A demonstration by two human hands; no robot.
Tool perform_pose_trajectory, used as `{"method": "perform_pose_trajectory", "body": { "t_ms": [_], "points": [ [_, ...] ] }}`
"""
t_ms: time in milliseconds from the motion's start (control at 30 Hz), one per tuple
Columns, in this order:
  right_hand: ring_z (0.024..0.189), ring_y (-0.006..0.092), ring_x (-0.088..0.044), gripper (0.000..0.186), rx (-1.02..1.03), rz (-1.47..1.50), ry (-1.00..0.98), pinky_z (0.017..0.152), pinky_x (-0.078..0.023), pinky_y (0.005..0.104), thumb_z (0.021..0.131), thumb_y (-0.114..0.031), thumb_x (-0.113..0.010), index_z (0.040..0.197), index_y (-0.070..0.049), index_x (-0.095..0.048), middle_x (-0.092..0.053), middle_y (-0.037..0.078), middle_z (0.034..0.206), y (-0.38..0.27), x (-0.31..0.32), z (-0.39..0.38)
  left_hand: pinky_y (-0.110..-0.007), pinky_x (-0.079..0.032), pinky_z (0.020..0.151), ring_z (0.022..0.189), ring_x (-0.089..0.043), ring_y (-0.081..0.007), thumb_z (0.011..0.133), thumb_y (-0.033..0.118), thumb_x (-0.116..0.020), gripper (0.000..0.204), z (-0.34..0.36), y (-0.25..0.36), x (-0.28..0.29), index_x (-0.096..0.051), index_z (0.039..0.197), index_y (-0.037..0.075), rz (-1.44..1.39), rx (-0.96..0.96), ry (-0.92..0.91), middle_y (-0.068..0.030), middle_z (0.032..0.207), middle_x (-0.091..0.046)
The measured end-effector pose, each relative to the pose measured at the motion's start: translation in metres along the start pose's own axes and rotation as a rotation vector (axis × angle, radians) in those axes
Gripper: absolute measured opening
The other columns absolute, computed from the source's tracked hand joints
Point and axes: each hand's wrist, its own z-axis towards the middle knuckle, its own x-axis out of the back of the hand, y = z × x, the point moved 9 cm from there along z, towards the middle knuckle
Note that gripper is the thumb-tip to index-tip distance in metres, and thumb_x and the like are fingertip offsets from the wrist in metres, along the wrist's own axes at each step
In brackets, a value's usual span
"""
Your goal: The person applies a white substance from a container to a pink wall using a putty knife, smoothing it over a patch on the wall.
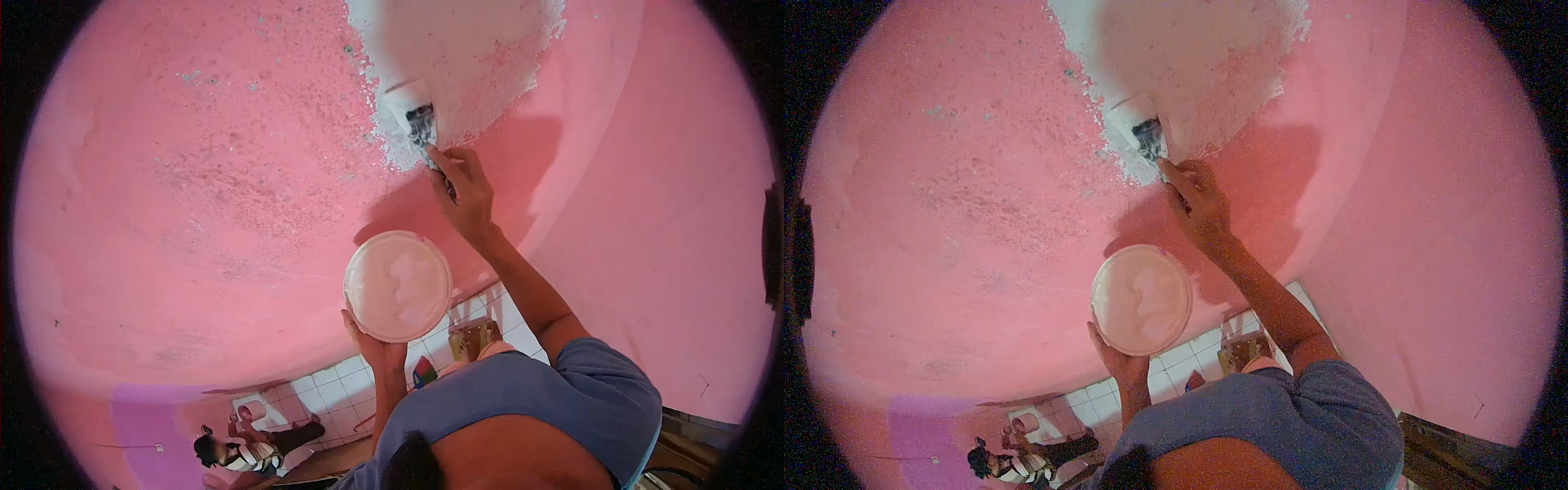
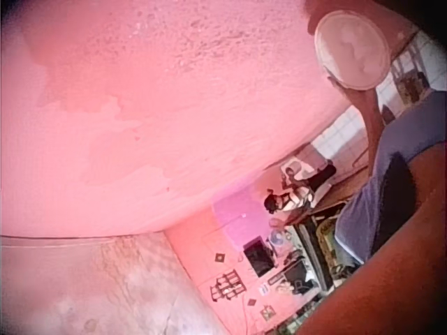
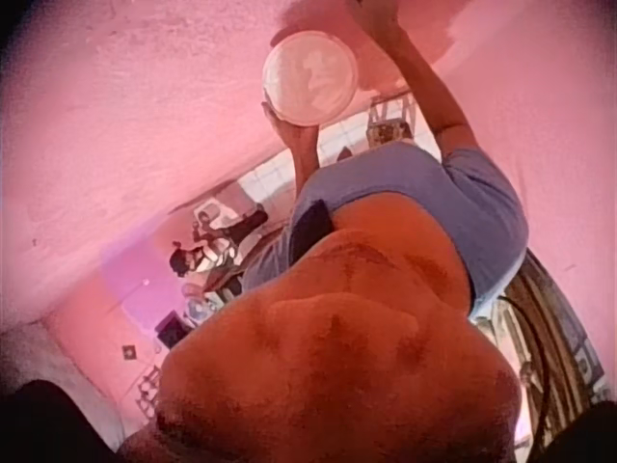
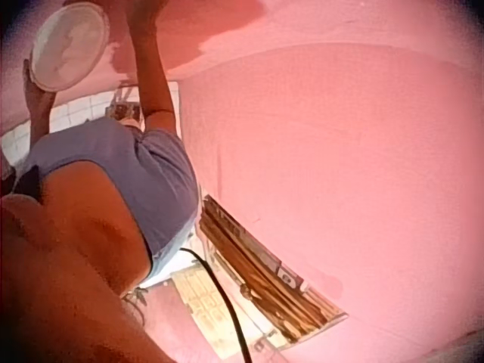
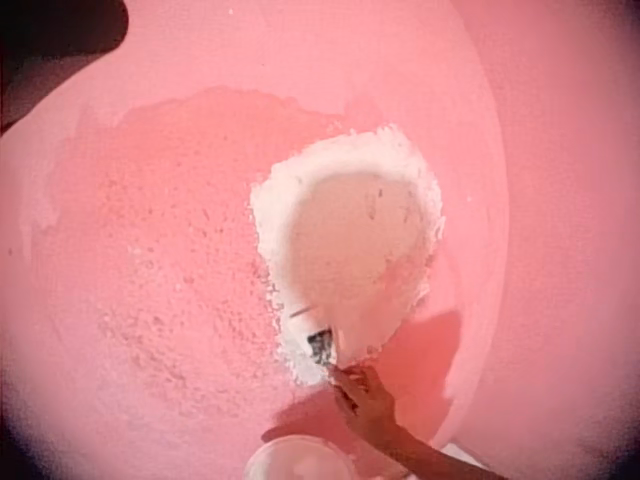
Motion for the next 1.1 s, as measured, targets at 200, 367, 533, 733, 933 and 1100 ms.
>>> {"method": "perform_pose_trajectory", "body": {
  "t_ms": [200, 367, 533, 733, 933, 1100],
  "points": [
    [0.073, 0.0177, -0.064, 0.038, -0.096, -0.014, -0.154, 0.056, -0.051, 0.0287, 0.079, 0.002, -0.066, 0.115, -0.01, -0.064, -0.057, 0.008, 0.099, 0.02, -0.028, -0.047, -0.049, -0.03, 0.108, 0.13, -0.037, -0.0289, 0.099, 0.048, -0.028, 0.053, 0.002, 0.003, 0.001, -0.037, 0.139, 0.015, 0.052, -0.034, -0.037, -0.009, 0.143, -0.038],
    [0.075, 0.0192, -0.065, 0.039, -0.128, 0.026, -0.176, 0.056, -0.051, 0.0294, 0.078, 0.002, -0.066, 0.115, -0.008, -0.063, -0.058, 0.01, 0.098, 0.028, -0.027, -0.09, -0.049, -0.031, 0.107, 0.13, -0.037, -0.0289, 0.098, 0.049, -0.028, 0.054, 0.003, 0.009, 0.008, -0.035, 0.14, 0.016, 0.07, -0.042, -0.019, -0.0084, 0.143, -0.038],
    [0.073, 0.0176, -0.063, 0.039, -0.099, 0.054, -0.144, 0.057, -0.05, 0.0277, 0.078, 0.003, -0.067, 0.115, -0.008, -0.063, -0.058, 0.01, 0.097, 0.0, -0.02, -0.043, -0.048, -0.031, 0.107, 0.129, -0.038, -0.0283, 0.098, 0.047, -0.031, 0.053, -0.014, 0.026, -0.018, -0.035, 0.14, 0.014, 0.396, -0.203, 0.072, -0.0092, 0.143, -0.038],
    [0.076, 0.0246, -0.062, 0.041, -0.014, 0.042, -0.036, 0.061, -0.052, 0.0319, 0.079, -0.003, -0.067, 0.118, -0.011, -0.061, -0.058, 0.013, 0.103, 0.001, -0.015, 0.007, -0.047, -0.033, 0.107, 0.128, -0.04, -0.0278, 0.1, 0.043, -0.027, 0.051, -0.002, 0.014, -0.015, -0.036, 0.138, 0.011, 0.338, -0.161, 0.066, -0.0104, 0.142, -0.038],
    [0.071, 0.0168, -0.062, 0.035, -0.058, -0.044, -0.092, 0.056, -0.05, 0.0277, 0.079, 0.002, -0.067, 0.113, -0.008, -0.064, -0.056, 0.01, 0.097, 0.03, -0.024, -0.066, -0.047, -0.032, 0.107, 0.128, -0.039, -0.0281, 0.1, 0.044, -0.023, 0.052, 0.007, 0.004, -0.006, -0.036, 0.138, 0.011, 0.045, -0.012, -0.054, -0.0111, 0.14, -0.041],
    [0.077, 0.021, -0.064, 0.036, -0.164, 0.005, -0.197, 0.058, -0.052, 0.0312, 0.079, 0.002, -0.066, 0.113, -0.009, -0.063, -0.056, 0.011, 0.099, 0.055, -0.026, -0.113, -0.051, -0.03, 0.107, 0.13, -0.037, -0.0295, 0.097, 0.05, -0.032, 0.054, 0.013, 0.002, -0.002, -0.037, 0.139, 0.016, 0.08, -0.011, -0.042, -0.0089, 0.143, -0.039]
  ]
}}
